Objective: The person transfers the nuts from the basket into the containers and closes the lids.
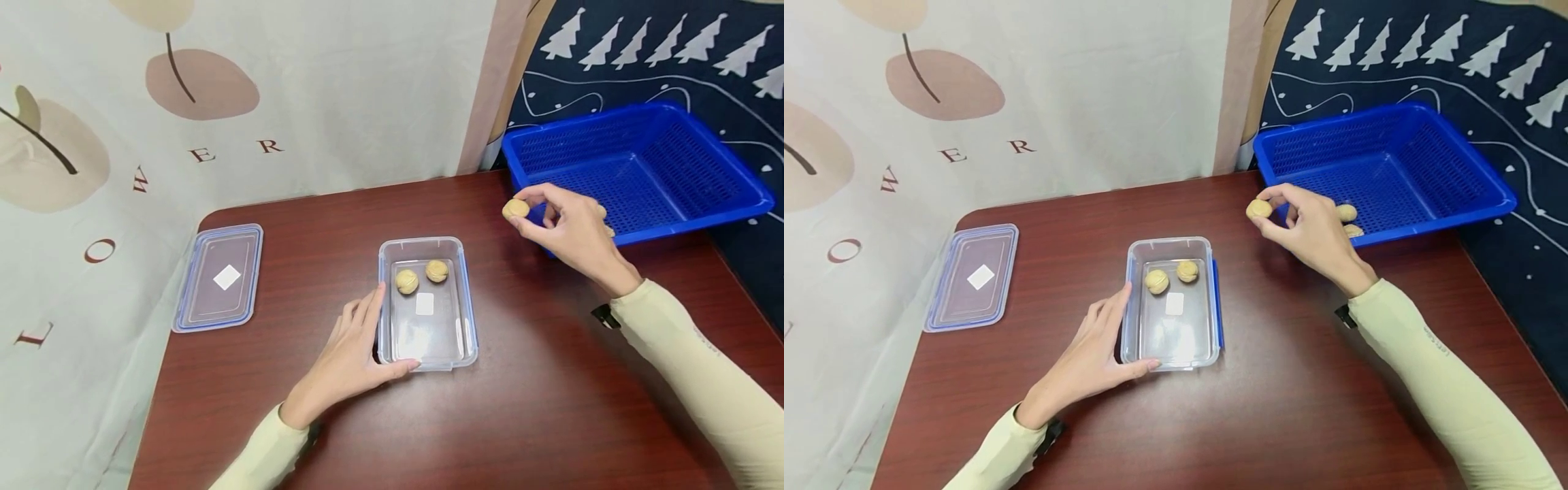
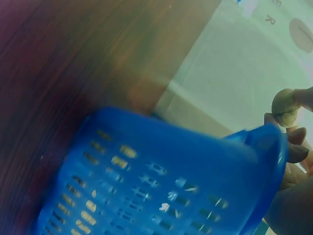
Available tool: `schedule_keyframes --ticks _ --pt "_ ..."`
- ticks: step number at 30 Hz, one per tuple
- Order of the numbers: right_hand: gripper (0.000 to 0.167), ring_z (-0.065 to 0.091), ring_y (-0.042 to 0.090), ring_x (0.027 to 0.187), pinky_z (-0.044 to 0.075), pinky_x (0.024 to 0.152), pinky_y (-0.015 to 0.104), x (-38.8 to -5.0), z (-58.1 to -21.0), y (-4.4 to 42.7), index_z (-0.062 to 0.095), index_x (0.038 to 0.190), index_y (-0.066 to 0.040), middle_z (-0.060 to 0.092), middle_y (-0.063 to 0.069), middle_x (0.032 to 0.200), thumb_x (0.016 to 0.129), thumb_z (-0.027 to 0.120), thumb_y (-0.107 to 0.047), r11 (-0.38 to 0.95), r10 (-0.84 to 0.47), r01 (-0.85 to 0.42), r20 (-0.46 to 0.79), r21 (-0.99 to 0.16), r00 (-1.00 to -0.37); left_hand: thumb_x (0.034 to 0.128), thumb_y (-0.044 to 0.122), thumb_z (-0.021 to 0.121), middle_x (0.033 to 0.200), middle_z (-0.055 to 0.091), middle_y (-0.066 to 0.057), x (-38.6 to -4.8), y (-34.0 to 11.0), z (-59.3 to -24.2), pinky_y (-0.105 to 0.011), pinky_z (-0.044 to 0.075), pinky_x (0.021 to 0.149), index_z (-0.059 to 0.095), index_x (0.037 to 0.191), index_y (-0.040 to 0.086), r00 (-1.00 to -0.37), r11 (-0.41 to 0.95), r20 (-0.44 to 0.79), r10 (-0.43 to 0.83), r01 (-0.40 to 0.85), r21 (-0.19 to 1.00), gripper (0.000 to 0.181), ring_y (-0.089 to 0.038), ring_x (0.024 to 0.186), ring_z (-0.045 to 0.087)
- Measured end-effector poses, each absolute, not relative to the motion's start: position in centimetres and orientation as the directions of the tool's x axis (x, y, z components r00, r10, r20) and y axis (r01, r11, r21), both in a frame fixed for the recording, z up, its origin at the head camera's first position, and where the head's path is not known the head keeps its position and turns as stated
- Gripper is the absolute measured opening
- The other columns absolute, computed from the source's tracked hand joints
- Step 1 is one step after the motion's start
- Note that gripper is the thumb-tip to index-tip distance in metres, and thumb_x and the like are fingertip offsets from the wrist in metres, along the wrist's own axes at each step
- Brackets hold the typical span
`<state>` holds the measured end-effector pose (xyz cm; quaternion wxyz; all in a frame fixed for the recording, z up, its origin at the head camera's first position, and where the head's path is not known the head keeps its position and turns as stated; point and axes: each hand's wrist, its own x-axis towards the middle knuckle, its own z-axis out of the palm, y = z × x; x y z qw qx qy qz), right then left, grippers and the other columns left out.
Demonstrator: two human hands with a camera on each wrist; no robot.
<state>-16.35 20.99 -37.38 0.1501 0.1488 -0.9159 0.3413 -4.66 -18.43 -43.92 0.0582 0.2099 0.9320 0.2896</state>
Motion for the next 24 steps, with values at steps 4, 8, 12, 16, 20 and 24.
schedule_keyframes --ticks 4,8,12,16,20,24 --pt "0.03 0.049 0.017 0.066 0.034 0.056 0.031 -15.7 -37.7 19.9 0.078 0.126 -0.022 0.063 -0.004 0.085 0.097 0.087 -0.026 0.672 -0.226 -0.41 0.356 -0.617 -0.907 0.0829 0.075 0.081 0.168 0.041 -0.014 -4.5 -18.5 -43.9 -0.059 0.039 0.115 0.013 0.177 0.015 -0.907 0.749 0.009 0.422 0.354 0.56 0.131 -0.032 0.145 0.038" --pt "0.03 0.05 0.015 0.069 0.036 0.059 0.027 -15.3 -38.2 19.0 0.078 0.125 -0.024 0.067 -0.006 0.095 0.096 0.087 -0.022 0.622 -0.297 -0.463 0.358 -0.631 -0.885 0.0827 0.075 0.081 0.168 0.041 -0.014 -4.6 -18.4 -44.0 -0.059 0.039 0.115 0.013 0.177 0.015 -0.906 0.749 0.011 0.422 0.356 0.558 0.131 -0.032 0.145 0.038" --pt "0.031 0.051 0.013 0.069 0.038 0.059 0.028 -15.2 -38.6 18.1 0.078 0.126 -0.026 0.069 -0.01 0.1 0.097 0.086 -0.02 0.594 -0.368 -0.505 0.346 -0.626 -0.863 0.0824 0.075 0.081 0.168 0.042 -0.015 -4.6 -18.4 -43.9 -0.059 0.039 0.115 0.014 0.177 0.015 -0.908 0.75 0.009 0.418 0.351 0.56 0.131 -0.032 0.145 0.038" --pt "0.032 0.052 0.013 0.069 0.04 0.058 0.027 -14.8 -39.1 17.2 0.077 0.127 -0.025 0.07 -0.011 0.107 0.097 0.086 -0.019 0.56 -0.423 -0.537 0.34 -0.631 -0.84 0.0824 0.075 0.081 0.168 0.041 -0.015 -4.6 -18.4 -43.9 -0.06 0.038 0.115 0.014 0.177 0.015 -0.909 0.75 0.002 0.416 0.345 0.565 0.131 -0.033 0.146 0.038" --pt "0.034 0.054 0.011 0.072 0.043 0.059 0.028 -14.6 -39.4 16.4 0.077 0.129 -0.022 0.071 -0.011 0.112 0.096 0.087 -0.019 0.528 -0.465 -0.568 0.344 -0.631 -0.816 0.0825 0.075 0.081 0.168 0.041 -0.015 -4.7 -18.4 -43.9 -0.06 0.038 0.115 0.013 0.177 0.016 -0.909 0.75 -0.001 0.416 0.343 0.566 0.131 -0.033 0.146 0.038" --pt "0.035 0.054 0.011 0.072 0.044 0.06 0.029 -14.5 -39.8 15.5 0.076 0.129 -0.02 0.071 -0.011 0.112 0.096 0.088 -0.02 0.51 -0.496 -0.587 0.343 -0.629 -0.798 0.0825 0.075 0.081 0.168 0.041 -0.016 -4.7 -18.3 -43.9 -0.061 0.038 0.115 0.013 0.177 0.015 -0.908 0.751 0.001 0.418 0.347 0.562 0.131 -0.033 0.146 0.038"
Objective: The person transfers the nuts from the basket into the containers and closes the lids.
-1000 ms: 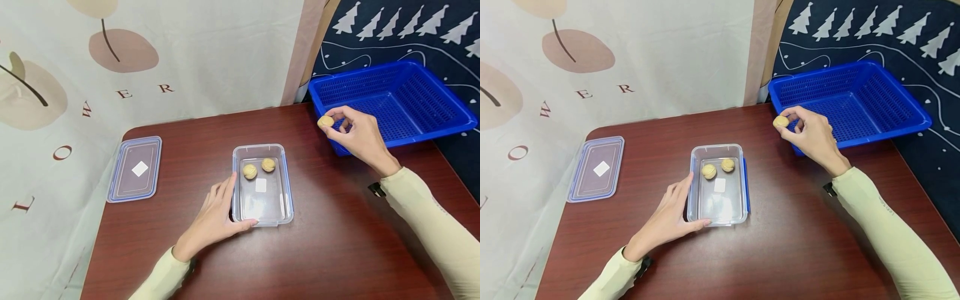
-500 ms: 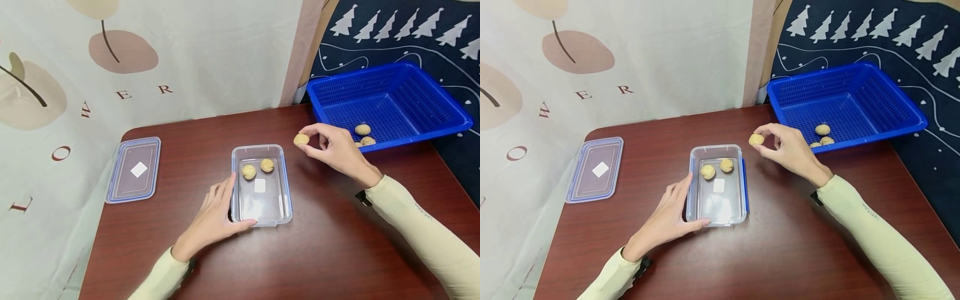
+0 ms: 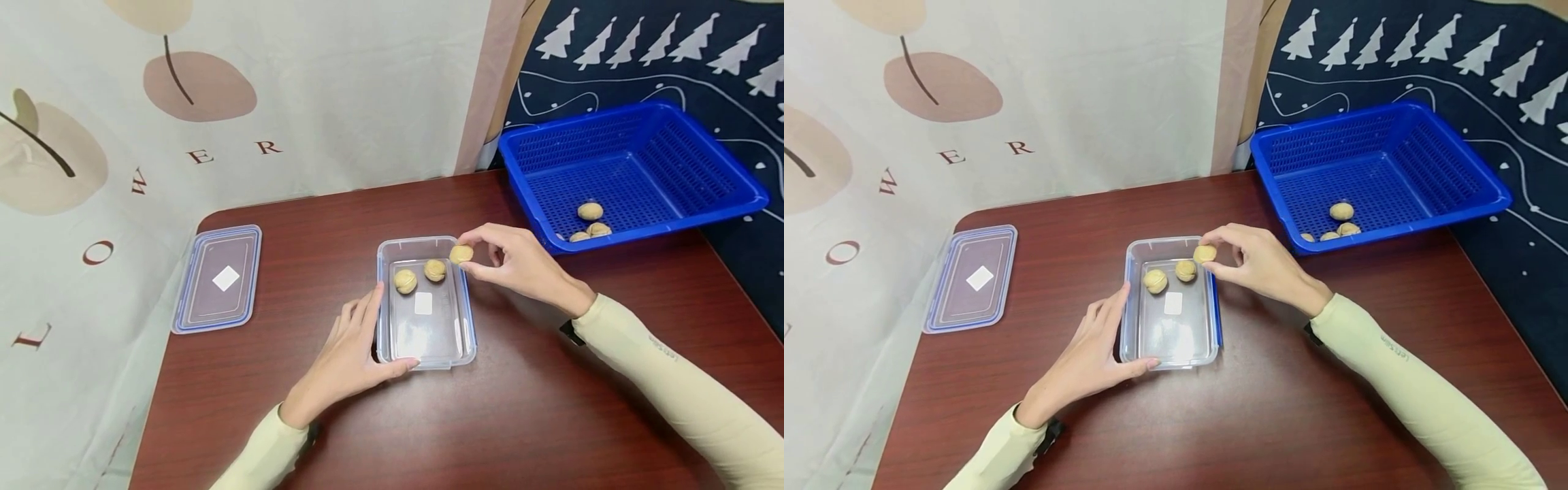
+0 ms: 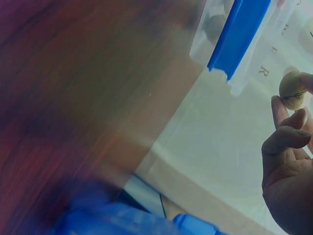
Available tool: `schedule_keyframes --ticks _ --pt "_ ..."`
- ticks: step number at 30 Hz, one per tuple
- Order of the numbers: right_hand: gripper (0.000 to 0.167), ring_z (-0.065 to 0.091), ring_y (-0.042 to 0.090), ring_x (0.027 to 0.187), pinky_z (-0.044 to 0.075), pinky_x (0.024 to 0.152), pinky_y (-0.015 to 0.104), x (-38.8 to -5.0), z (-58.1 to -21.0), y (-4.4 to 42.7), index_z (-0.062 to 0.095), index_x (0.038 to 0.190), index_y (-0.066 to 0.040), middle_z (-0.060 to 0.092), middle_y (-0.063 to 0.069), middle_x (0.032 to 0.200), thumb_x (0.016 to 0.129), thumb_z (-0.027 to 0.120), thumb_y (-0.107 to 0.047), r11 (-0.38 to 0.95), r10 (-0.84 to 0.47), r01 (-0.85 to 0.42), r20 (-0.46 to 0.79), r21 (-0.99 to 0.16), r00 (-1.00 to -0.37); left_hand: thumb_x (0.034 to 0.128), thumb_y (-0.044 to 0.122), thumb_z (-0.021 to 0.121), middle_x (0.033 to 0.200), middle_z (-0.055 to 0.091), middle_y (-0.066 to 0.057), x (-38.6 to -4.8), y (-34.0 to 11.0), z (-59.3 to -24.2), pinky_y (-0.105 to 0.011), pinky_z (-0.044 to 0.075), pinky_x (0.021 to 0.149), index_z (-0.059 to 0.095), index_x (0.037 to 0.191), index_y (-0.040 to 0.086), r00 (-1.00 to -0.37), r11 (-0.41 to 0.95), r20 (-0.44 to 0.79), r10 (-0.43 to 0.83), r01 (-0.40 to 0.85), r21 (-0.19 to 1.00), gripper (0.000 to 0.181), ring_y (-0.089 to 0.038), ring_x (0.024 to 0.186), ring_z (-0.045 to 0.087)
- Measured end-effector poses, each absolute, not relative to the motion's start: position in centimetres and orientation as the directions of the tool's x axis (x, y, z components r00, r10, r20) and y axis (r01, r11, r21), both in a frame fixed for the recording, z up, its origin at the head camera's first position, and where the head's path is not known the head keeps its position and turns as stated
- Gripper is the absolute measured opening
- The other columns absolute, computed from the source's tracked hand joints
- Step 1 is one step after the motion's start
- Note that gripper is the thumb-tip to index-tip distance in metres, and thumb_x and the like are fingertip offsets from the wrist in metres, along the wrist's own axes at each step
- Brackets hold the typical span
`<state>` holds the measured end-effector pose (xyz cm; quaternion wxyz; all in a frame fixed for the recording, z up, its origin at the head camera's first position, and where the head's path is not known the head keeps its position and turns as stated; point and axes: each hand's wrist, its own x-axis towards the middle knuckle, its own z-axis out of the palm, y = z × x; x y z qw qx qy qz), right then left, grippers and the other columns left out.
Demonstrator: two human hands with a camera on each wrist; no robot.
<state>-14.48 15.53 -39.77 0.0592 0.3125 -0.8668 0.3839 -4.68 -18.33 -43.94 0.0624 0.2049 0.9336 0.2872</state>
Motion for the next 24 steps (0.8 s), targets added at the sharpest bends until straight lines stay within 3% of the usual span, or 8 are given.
schedule_keyframes --ticks 6,13,19,24 --pt "0.031 0.059 0.017 0.074 0.046 0.062 0.031 -14.4 -40.2 14.3 0.077 0.125 -0.019 0.072 -0.012 0.112 0.097 0.087 -0.022 0.521 -0.55 -0.599 0.298 -0.608 -0.78 0.0825 0.074 0.082 0.167 0.042 -0.016 -4.7 -18.4 -43.8 -0.06 0.038 0.116 0.014 0.177 0.014 -0.907 0.75 0.006 0.421 0.352 0.561 0.131 -0.034 0.146 0.038" --pt "0.033 0.068 0.021 0.095 0.057 0.082 0.039 -14.1 -40.6 13.6 0.078 0.127 -0.014 0.076 0.0 0.121 0.097 0.087 -0.023 0.59 -0.583 -0.59 0.216 -0.551 -0.784 0.083 0.075 0.081 0.169 0.04 -0.016 -4.9 -18.1 -44.0 -0.062 0.039 0.115 0.012 0.177 0.014 -0.903 0.749 -0.001 0.429 0.356 0.559 0.131 -0.034 0.147 0.037" --pt "0.033 0.064 0.015 0.081 0.055 0.071 0.034 -14.1 -40.7 12.8 0.079 0.127 -0.016 0.077 -0.002 0.117 0.096 0.088 -0.025 0.626 -0.614 -0.595 0.151 -0.504 -0.774 0.0827 0.075 0.081 0.169 0.04 -0.016 -4.9 -18.1 -44.0 -0.062 0.037 0.116 0.012 0.177 0.016 -0.905 0.745 -0.01 0.425 0.344 0.571 0.132 -0.034 0.147 0.037" --pt "0.028 0.061 0.014 0.08 0.054 0.072 0.032 -14.5 -40.5 11.6 0.08 0.121 -0.016 0.074 -0.005 0.105 0.096 0.088 -0.026 0.65 -0.646 -0.615 0.101 -0.446 -0.756 0.0822 0.078 0.08 0.17 0.038 -0.015 -4.7 -18.3 -43.9 -0.062 0.036 0.117 0.009 0.178 0.019 -0.912 0.752 -0.017 0.41 0.327 0.572 0.133 -0.034 0.149 0.035"
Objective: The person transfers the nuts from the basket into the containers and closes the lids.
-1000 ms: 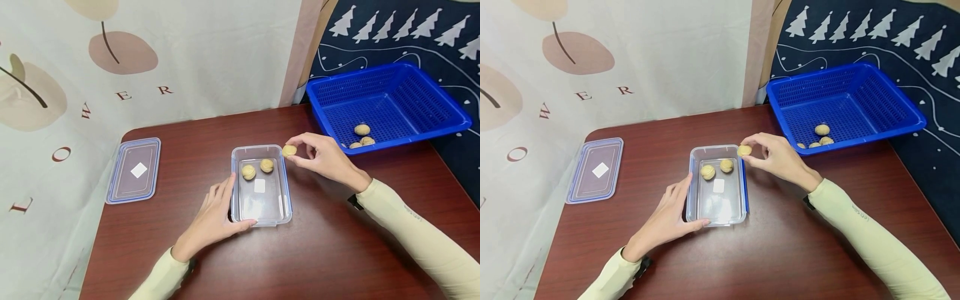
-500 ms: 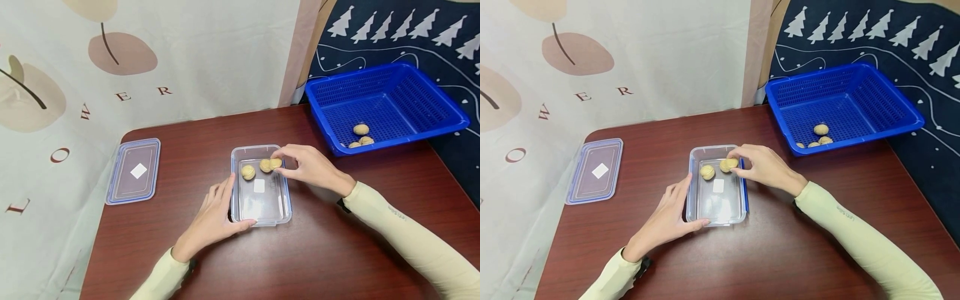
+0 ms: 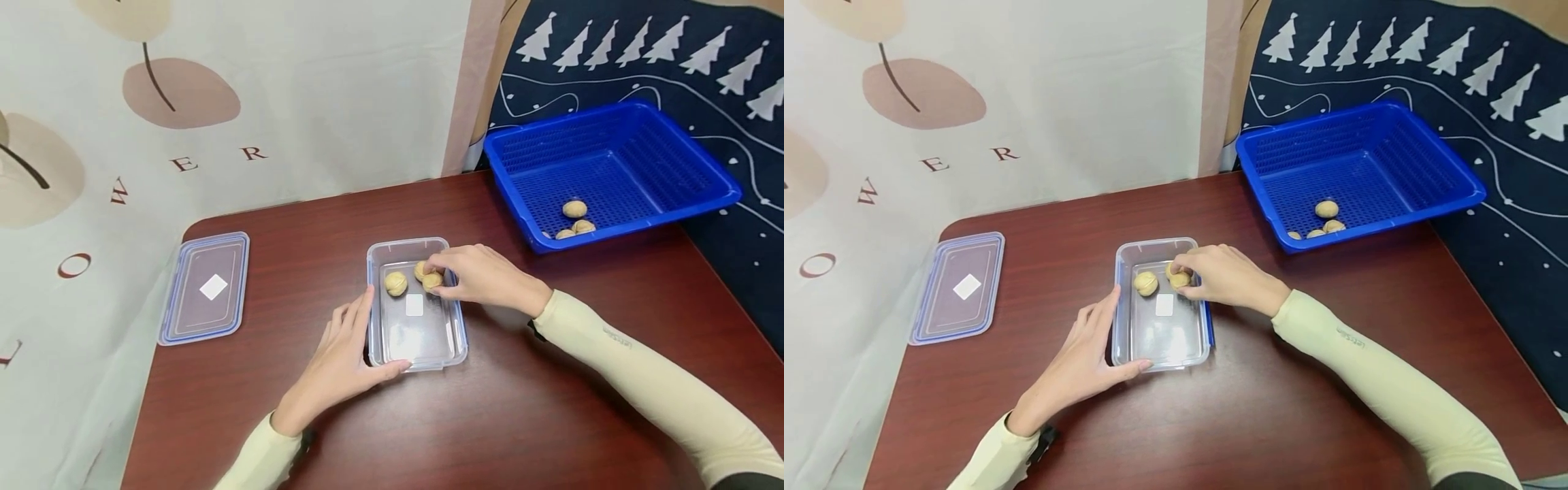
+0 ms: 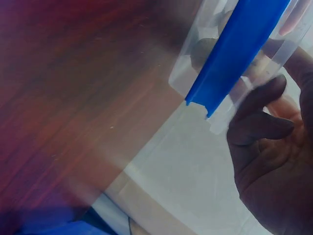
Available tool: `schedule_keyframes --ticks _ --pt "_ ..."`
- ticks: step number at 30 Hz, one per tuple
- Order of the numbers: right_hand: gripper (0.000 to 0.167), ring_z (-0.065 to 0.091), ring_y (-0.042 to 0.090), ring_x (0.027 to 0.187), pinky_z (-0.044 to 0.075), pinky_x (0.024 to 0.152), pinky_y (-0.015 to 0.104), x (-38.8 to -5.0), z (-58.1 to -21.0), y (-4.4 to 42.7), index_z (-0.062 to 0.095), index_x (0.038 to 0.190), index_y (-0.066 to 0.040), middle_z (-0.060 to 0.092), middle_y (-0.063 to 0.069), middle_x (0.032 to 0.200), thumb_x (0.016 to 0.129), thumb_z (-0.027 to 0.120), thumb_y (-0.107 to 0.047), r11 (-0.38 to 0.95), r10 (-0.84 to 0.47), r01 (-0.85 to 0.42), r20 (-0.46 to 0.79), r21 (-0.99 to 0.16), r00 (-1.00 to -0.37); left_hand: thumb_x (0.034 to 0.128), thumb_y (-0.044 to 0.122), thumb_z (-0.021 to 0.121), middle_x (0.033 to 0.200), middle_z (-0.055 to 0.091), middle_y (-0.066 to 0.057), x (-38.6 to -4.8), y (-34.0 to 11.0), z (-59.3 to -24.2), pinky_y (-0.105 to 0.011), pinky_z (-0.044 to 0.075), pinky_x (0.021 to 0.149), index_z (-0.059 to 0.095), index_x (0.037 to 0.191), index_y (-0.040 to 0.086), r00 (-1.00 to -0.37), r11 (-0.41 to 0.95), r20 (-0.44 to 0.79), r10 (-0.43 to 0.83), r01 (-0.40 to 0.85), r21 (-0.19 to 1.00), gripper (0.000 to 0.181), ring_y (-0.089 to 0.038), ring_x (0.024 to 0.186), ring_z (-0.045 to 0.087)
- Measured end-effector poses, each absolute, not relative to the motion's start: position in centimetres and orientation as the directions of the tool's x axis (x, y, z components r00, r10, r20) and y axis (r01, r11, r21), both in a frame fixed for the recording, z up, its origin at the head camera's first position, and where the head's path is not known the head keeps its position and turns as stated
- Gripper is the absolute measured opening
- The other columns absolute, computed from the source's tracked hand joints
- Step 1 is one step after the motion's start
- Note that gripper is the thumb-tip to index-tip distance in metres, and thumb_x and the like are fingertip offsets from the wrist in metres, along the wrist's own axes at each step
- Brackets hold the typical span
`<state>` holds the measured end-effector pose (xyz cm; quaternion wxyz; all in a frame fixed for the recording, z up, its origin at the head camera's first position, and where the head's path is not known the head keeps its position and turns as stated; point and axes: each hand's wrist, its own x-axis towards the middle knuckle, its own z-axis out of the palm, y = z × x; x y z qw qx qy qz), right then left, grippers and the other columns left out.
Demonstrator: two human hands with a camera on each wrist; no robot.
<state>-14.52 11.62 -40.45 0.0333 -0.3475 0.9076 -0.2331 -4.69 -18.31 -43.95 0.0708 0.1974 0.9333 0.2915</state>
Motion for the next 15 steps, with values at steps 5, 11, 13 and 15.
schedule_keyframes --ticks 5,11,13,15 --pt "0.019 0.056 0.015 0.075 0.049 0.066 0.033 -14.7 -40.3 10.6 0.078 0.112 -0.016 0.065 -0.004 0.093 0.095 0.087 -0.021 0.663 -0.666 -0.62 0.048 -0.421 -0.745 0.0827 0.079 0.079 0.17 0.038 -0.015 -4.5 -18.4 -44.0 -0.062 0.036 0.118 0.007 0.178 0.02 -0.912 0.754 -0.02 0.409 0.325 0.57 0.133 -0.034 0.15 0.035" --pt "0.017 0.055 0.017 0.072 0.046 0.063 0.035 -14.9 -40.1 10.0 0.076 0.106 -0.018 0.063 -0.002 0.087 0.094 0.087 -0.019 0.695 -0.65 -0.601 0.013 -0.395 -0.76 0.0825 0.078 0.08 0.17 0.038 -0.014 -4.6 -18.4 -44.0 -0.061 0.036 0.118 0.007 0.178 0.02 -0.912 0.752 -0.026 0.41 0.322 0.575 0.133 -0.033 0.149 0.035" --pt "0.017 0.054 0.017 0.072 0.046 0.062 0.036 -14.9 -40.1 10.0 0.075 0.105 -0.018 0.062 -0.001 0.086 0.094 0.088 -0.019 0.704 -0.646 -0.597 0.002 -0.385 -0.763 0.0825 0.078 0.08 0.17 0.038 -0.014 -4.7 -18.4 -44.1 -0.061 0.036 0.118 0.007 0.178 0.02 -0.912 0.754 -0.025 0.41 0.324 0.571 0.133 -0.033 0.149 0.036" --pt "0.018 0.055 0.017 0.072 0.046 0.062 0.036 -14.9 -40.0 9.9 0.076 0.107 -0.018 0.063 -0.001 0.086 0.094 0.088 -0.019 0.714 -0.64 -0.589 -0.012 -0.377 -0.768 0.0826 0.078 0.08 0.169 0.039 -0.014 -4.7 -18.4 -44.1 -0.061 0.036 0.118 0.007 0.178 0.019 -0.911 0.755 -0.02 0.412 0.33 0.567 0.133 -0.033 0.148 0.036"
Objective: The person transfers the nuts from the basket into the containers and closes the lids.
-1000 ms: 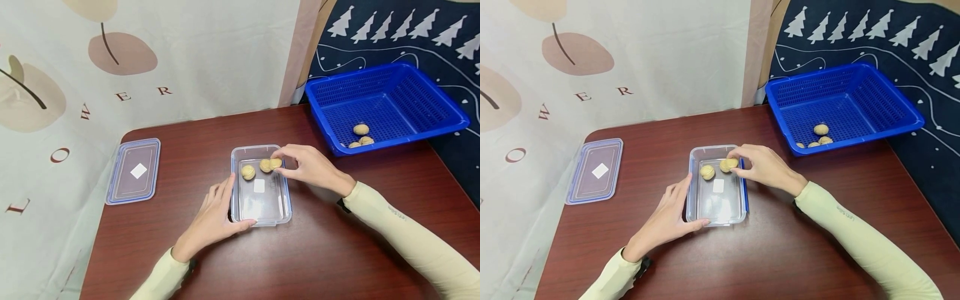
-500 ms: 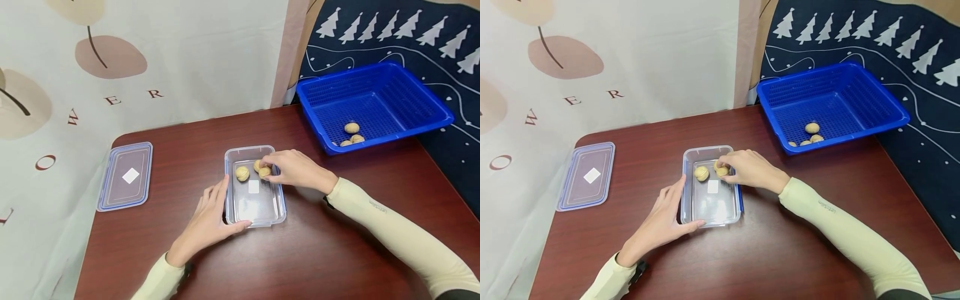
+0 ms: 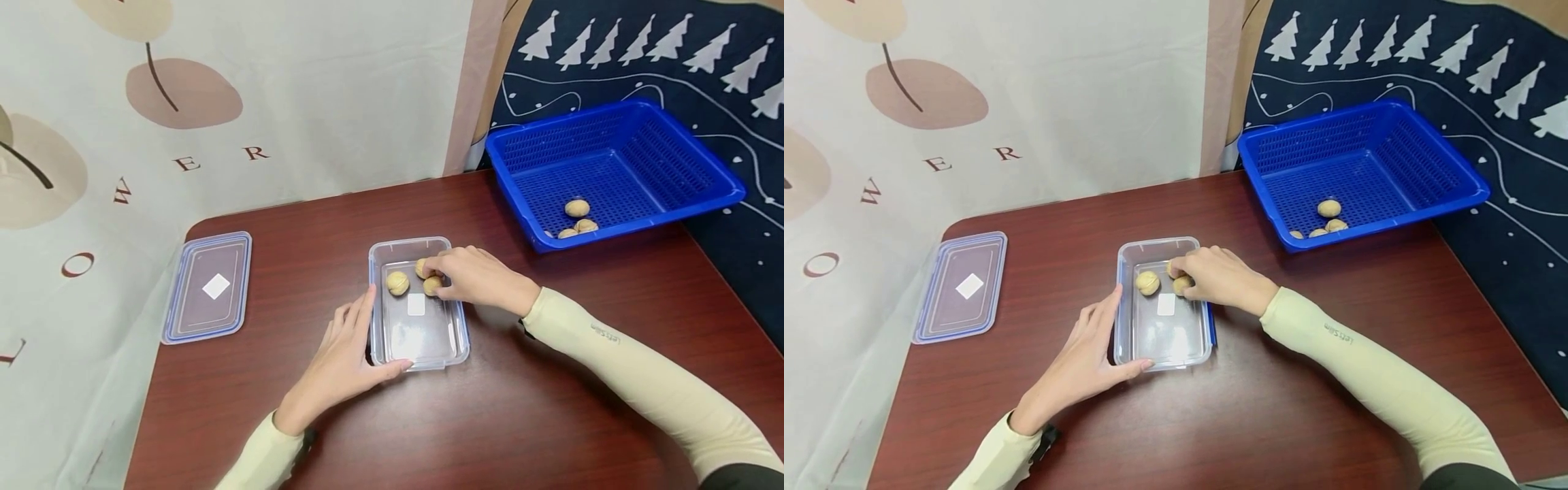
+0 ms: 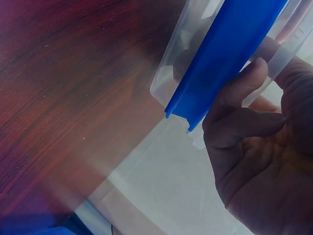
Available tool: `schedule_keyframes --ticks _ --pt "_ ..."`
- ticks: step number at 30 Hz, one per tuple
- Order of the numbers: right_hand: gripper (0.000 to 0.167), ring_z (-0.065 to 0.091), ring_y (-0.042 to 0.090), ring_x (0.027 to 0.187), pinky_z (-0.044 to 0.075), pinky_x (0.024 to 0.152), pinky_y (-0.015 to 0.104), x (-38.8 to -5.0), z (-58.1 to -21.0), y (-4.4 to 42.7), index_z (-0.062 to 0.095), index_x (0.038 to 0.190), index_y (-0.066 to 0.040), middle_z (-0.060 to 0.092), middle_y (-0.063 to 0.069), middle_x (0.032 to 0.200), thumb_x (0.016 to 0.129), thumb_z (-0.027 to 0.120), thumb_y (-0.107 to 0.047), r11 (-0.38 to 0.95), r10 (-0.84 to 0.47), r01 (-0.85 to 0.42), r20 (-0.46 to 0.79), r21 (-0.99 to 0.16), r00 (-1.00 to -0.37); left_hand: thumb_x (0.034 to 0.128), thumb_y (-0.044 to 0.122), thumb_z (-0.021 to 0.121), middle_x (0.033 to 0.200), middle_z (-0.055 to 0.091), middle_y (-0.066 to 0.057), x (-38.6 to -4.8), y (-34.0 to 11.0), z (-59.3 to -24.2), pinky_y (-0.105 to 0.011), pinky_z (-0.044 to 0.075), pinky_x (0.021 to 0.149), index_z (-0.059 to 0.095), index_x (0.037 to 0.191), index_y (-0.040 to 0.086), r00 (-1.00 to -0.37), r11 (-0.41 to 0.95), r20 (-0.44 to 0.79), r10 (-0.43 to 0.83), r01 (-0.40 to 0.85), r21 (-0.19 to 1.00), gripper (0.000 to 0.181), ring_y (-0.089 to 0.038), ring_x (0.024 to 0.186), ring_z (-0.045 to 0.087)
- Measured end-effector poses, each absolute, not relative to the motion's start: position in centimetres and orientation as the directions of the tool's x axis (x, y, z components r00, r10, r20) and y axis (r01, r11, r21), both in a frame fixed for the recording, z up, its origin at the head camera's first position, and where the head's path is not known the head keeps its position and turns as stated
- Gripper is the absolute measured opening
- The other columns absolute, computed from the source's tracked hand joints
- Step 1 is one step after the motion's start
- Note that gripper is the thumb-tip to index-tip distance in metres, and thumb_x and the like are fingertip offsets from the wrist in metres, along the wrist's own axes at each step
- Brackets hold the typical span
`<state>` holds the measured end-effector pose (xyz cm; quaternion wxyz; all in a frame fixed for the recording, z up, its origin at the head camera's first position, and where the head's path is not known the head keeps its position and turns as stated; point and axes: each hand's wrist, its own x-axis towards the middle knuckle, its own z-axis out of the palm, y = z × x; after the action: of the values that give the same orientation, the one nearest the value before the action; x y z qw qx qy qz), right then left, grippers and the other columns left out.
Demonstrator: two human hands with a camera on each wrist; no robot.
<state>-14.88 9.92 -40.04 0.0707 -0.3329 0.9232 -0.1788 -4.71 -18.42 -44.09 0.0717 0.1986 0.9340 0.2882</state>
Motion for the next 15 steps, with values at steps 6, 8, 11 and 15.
schedule_keyframes --ticks 6,8,11,15 --pt "0.025 0.06 0.018 0.075 0.052 0.067 0.037 -14.6 -40.0 10.0 0.079 0.117 -0.015 0.071 0.0 0.098 0.095 0.088 -0.023 0.733 -0.608 -0.549 -0.027 -0.401 -0.793 0.0831 0.078 0.079 0.17 0.039 -0.014 -4.7 -18.4 -44.2 -0.06 0.037 0.117 0.009 0.177 0.017 -0.91 0.754 -0.01 0.415 0.338 0.564 0.133 -0.033 0.148 0.037" --pt "0.027 0.061 0.018 0.078 0.054 0.07 0.037 -14.4 -40.0 10.3 0.079 0.12 -0.014 0.073 0.002 0.104 0.096 0.088 -0.024 0.73 -0.598 -0.539 -0.011 -0.42 -0.801 0.0833 0.078 0.08 0.17 0.039 -0.014 -4.7 -18.4 -44.1 -0.061 0.037 0.117 0.01 0.177 0.016 -0.909 0.751 -0.007 0.417 0.341 0.565 0.132 -0.033 0.148 0.038" --pt "0.029 0.064 0.019 0.082 0.058 0.073 0.037 -14.1 -39.9 10.8 0.079 0.122 -0.012 0.075 0.004 0.112 0.097 0.087 -0.025 0.712 -0.591 -0.54 0.031 -0.449 -0.806 0.0834 0.076 0.08 0.17 0.039 -0.015 -4.7 -18.3 -44.1 -0.061 0.037 0.117 0.011 0.177 0.015 -0.907 0.748 0.001 0.421 0.348 0.565 0.132 -0.034 0.147 0.038" --pt "0.031 0.066 0.019 0.082 0.059 0.072 0.036 -13.9 -40.1 11.6 0.078 0.124 -0.01 0.075 0.008 0.117 0.098 0.086 -0.023 0.666 -0.598 -0.562 0.1 -0.491 -0.795 0.0837 0.074 0.081 0.17 0.039 -0.015 -4.7 -18.5 -43.9 -0.063 0.037 0.116 0.011 0.177 0.015 -0.907 0.749 0.0 0.421 0.348 0.563 0.131 -0.035 0.146 0.038"
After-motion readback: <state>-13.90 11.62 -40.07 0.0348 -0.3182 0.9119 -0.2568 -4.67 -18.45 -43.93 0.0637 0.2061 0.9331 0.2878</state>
